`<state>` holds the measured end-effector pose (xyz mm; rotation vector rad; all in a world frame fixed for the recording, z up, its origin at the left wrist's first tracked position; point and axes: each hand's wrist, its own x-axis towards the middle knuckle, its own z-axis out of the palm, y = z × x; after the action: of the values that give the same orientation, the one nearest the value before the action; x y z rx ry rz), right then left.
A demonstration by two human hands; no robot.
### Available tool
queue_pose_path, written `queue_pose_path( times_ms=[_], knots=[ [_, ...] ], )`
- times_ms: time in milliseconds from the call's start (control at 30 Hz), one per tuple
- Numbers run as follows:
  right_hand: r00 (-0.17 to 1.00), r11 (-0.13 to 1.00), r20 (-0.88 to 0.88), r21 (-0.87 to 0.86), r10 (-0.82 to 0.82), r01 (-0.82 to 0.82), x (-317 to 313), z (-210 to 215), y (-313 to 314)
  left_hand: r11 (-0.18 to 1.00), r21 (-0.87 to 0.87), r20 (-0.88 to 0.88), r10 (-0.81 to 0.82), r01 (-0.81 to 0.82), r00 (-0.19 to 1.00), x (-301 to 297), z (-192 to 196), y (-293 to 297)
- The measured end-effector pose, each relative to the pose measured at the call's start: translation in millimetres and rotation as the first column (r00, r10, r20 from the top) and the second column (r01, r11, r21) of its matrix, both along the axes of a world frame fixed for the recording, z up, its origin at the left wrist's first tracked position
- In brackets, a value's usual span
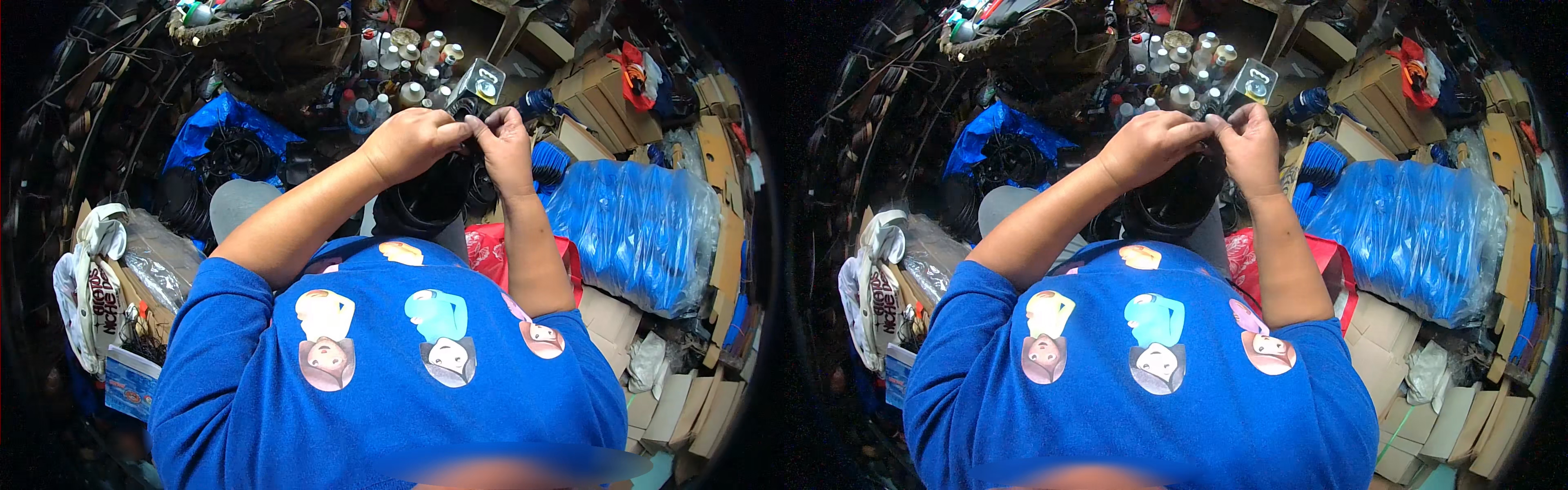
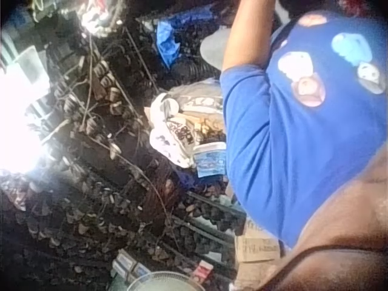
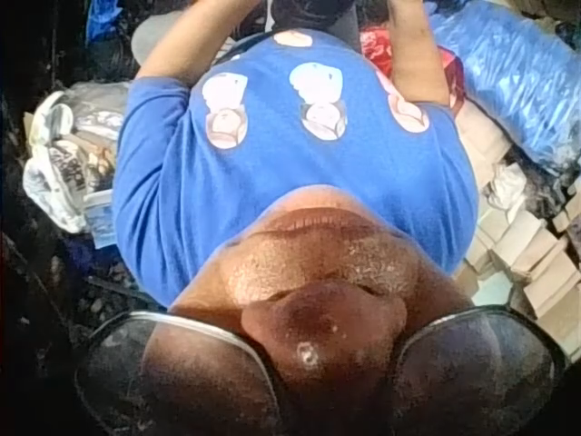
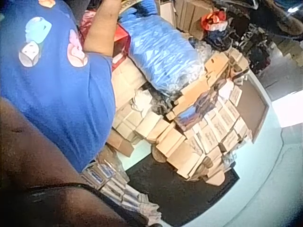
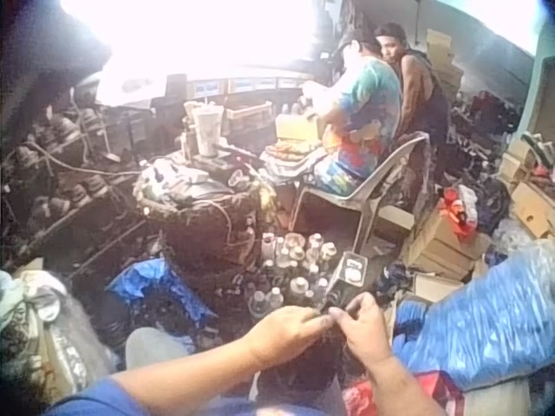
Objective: The recorder is assembling shoe components, inspecting finished shoes, and organizing them in a manufacturing workshop.
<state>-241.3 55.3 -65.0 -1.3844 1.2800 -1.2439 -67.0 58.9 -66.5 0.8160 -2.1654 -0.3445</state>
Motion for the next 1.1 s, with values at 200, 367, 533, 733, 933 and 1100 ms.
queue_pose_path(
  times_ms=[200,367,533,733,933,1100],
  knots=[
    [0.937,0.929,-0.018,0.139,0.349,-0.343,-14,17,9,0.987,-0.158,0.29,0.05,-0.004,0.956,8,4,-8],
    [0.784,0.87,-0.608,-0.312,0.125,-0.381,-2,22,20,0.917,0.392,0.301,-0.204,0.074,0.932,9,21,-23],
    [0.568,0.726,-0.754,-0.587,-0.329,-0.358,9,28,32,0.318,0.876,-0.359,-0.072,0.362,0.931,26,1,-42],
    [0.57,0.756,-0.743,-0.585,-0.352,-0.295,23,25,37,0.039,0.917,-0.388,0.315,0.397,0.866,21,-1,-31],
    [0.548,0.744,-0.736,-0.608,-0.397,-0.278,21,9,30,0.412,0.9,-0.147,-0.023,0.144,0.989,27,0,-30],
    [0.521,0.785,-0.784,-0.541,-0.339,-0.303,21,19,32,0.222,0.915,-0.358,0.067,0.336,0.931,34,6,-31]
  ],
)
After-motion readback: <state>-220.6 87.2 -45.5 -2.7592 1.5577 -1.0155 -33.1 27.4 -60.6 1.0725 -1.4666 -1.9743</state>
